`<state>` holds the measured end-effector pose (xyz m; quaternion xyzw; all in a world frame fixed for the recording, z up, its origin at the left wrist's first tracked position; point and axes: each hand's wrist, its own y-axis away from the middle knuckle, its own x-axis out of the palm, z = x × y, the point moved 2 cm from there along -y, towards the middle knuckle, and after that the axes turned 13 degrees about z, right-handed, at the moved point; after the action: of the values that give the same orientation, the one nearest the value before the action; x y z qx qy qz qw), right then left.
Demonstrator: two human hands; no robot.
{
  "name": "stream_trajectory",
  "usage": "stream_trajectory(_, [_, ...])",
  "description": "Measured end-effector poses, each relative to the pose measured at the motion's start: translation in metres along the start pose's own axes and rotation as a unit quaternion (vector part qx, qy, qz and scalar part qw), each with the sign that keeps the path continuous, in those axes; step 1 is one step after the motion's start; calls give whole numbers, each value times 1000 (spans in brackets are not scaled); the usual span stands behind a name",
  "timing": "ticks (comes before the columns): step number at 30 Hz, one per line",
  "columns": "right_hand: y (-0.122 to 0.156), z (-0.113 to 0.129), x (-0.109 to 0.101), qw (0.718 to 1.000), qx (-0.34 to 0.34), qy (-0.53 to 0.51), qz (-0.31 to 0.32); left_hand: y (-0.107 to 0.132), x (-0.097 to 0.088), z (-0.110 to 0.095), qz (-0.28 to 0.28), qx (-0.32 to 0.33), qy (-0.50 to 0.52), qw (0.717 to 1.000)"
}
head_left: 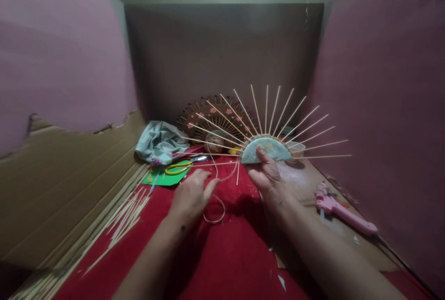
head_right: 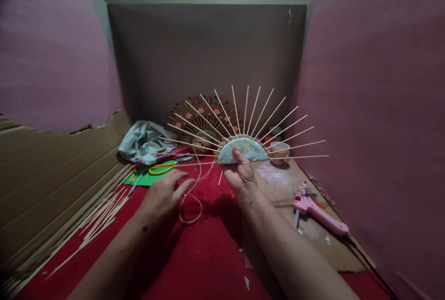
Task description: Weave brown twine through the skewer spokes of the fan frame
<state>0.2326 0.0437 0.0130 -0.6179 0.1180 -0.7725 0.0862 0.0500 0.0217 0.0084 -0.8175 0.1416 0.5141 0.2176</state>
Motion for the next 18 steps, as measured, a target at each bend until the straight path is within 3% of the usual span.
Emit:
stream_trajectory(2, [1,0,2,1000,-2,3,3,-3,-1,-1,-43,-33,-71,996])
stream_trajectory(4, [2,1,5,1000,2,4,7,0,-4,-8,-24,-15,-86,996])
stream_trajectory(6, [3,3,7,1000,3,3,7,11,-4,-17,65,37,-26,997])
stream_trajectory(9, [1,7,7,1000,-10,4,12,34,-1,-22,256,95,106,956])
stream_trajectory(11, [0,9,6,1000,-13,3,23,46,-2,-13,291,87,111,946])
stream_trajectory(12, [0,10,6,1000,-12,1,26,49,-4,-4,281,72,98,952])
stream_trajectory(15, [0,11,7,1000,-17,-8,11,58,-23,34,178,-43,81,980])
stream_trajectory(18, [1,12,9,1000,-19,-11,2,73,-50,77,119,-142,115,976])
